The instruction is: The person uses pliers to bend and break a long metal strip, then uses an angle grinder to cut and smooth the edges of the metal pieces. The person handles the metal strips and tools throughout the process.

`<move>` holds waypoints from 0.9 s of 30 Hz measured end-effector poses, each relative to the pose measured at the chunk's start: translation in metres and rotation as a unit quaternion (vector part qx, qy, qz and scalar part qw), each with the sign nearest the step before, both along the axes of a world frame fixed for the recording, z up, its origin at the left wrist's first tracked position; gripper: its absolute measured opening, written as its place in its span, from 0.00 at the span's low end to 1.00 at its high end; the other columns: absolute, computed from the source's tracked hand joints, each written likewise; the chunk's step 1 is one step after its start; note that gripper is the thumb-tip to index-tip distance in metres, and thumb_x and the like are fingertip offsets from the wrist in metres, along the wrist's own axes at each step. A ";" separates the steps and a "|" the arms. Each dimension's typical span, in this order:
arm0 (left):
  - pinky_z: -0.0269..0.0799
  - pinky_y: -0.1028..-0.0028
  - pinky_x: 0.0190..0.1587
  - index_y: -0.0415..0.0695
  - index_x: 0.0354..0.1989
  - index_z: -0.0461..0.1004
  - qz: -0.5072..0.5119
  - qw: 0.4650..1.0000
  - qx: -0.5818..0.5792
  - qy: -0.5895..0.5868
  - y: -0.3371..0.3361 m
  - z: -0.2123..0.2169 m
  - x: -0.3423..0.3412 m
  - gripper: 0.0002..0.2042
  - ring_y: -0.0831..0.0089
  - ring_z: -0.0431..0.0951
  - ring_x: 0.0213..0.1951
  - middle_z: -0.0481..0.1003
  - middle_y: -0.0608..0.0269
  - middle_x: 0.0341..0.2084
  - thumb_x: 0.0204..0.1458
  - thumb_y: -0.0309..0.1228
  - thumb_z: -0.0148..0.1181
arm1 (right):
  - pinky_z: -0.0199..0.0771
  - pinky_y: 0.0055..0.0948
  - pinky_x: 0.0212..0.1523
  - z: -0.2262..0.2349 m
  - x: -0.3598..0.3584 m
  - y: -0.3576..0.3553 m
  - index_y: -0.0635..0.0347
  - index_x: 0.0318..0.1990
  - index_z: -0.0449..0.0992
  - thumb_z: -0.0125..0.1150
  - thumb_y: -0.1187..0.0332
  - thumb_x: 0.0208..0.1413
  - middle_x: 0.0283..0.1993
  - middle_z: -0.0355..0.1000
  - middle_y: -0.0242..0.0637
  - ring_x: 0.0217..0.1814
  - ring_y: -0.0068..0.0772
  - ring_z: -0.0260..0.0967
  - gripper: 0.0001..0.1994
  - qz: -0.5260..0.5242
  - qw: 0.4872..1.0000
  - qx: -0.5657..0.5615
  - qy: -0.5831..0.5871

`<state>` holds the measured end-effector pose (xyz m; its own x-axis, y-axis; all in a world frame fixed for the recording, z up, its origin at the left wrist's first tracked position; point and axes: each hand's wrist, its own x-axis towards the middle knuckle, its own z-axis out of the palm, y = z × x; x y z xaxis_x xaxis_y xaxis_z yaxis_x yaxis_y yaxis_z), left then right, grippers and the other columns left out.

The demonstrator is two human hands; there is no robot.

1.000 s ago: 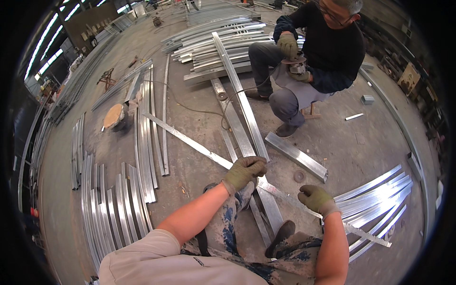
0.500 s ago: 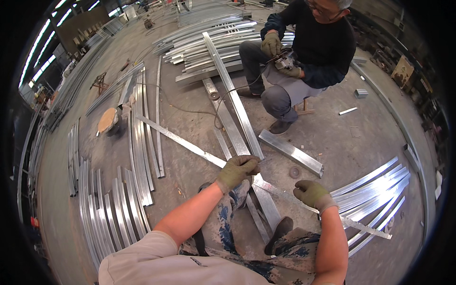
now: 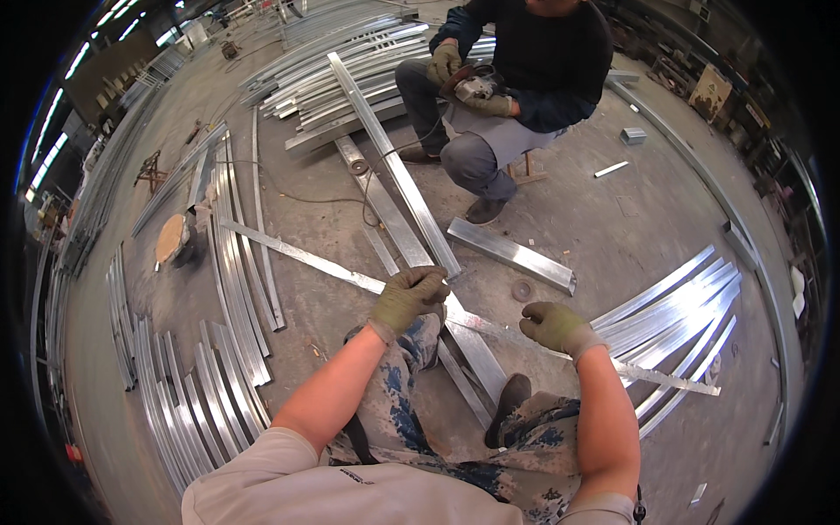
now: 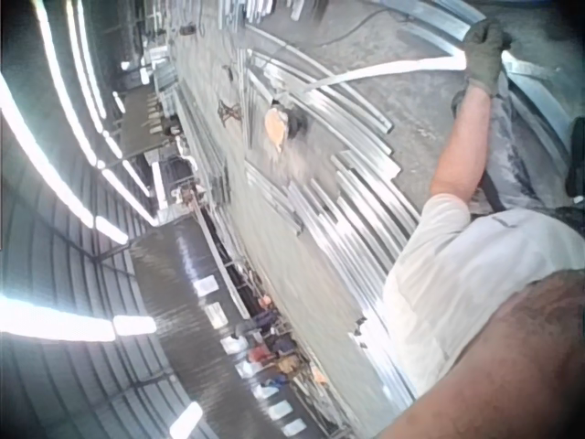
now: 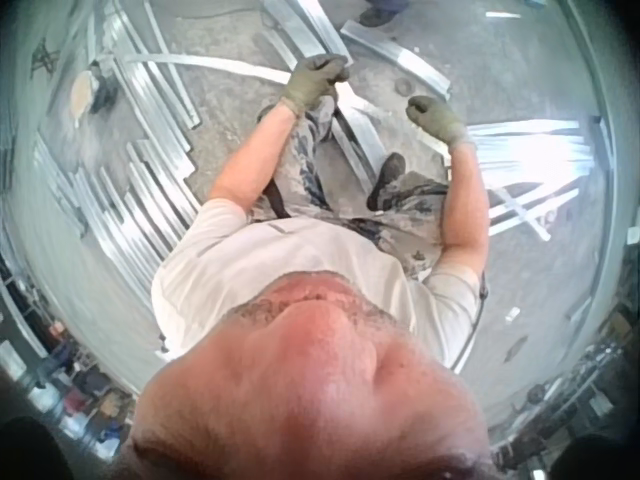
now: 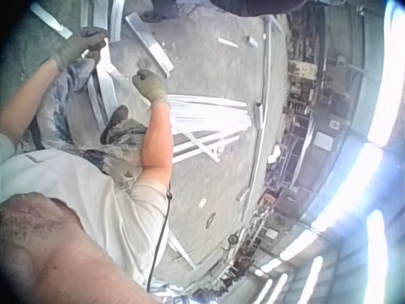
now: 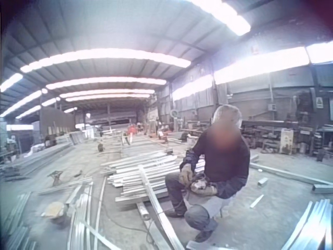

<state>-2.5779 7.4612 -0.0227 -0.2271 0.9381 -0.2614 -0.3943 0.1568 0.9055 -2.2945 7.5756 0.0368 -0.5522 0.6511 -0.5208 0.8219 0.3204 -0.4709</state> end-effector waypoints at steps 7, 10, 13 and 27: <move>0.84 0.72 0.40 0.38 0.55 0.78 -0.009 1.000 -0.004 0.015 0.000 0.006 -0.001 0.19 0.72 0.83 0.38 0.81 0.60 0.38 0.64 0.40 0.66 | 0.73 0.38 0.62 -0.003 0.003 0.002 0.60 0.60 0.78 0.59 0.54 0.59 0.57 0.79 0.49 0.61 0.49 0.76 0.26 -0.005 1.000 -0.005 0.000; 0.84 0.72 0.40 0.39 0.55 0.78 -0.005 1.000 -0.010 0.016 -0.001 0.006 -0.001 0.19 0.72 0.83 0.38 0.81 0.60 0.37 0.64 0.40 0.65 | 0.73 0.38 0.62 0.000 0.002 0.000 0.60 0.60 0.78 0.59 0.54 0.59 0.57 0.79 0.50 0.60 0.50 0.76 0.26 -0.008 1.000 -0.004 0.005; 0.84 0.72 0.40 0.39 0.55 0.78 -0.007 1.000 -0.005 0.005 0.000 0.004 0.000 0.19 0.72 0.83 0.38 0.81 0.60 0.38 0.64 0.40 0.65 | 0.74 0.39 0.61 -0.009 0.005 0.001 0.60 0.59 0.78 0.59 0.54 0.59 0.56 0.79 0.50 0.59 0.50 0.77 0.25 -0.011 1.000 -0.001 0.011; 0.83 0.72 0.40 0.39 0.55 0.78 -0.008 1.000 -0.012 -0.001 0.000 0.002 -0.001 0.19 0.73 0.82 0.39 0.81 0.61 0.38 0.64 0.40 0.65 | 0.74 0.38 0.60 -0.005 0.003 0.002 0.60 0.58 0.79 0.59 0.54 0.59 0.55 0.80 0.50 0.59 0.49 0.77 0.24 0.001 1.000 0.000 0.007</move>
<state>-2.5788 7.4614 -0.0207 -0.2122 0.9350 -0.2842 -0.3943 0.1842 0.9003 -2.2911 7.5780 0.0315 -0.5597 0.6502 -0.5139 0.8153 0.3211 -0.4818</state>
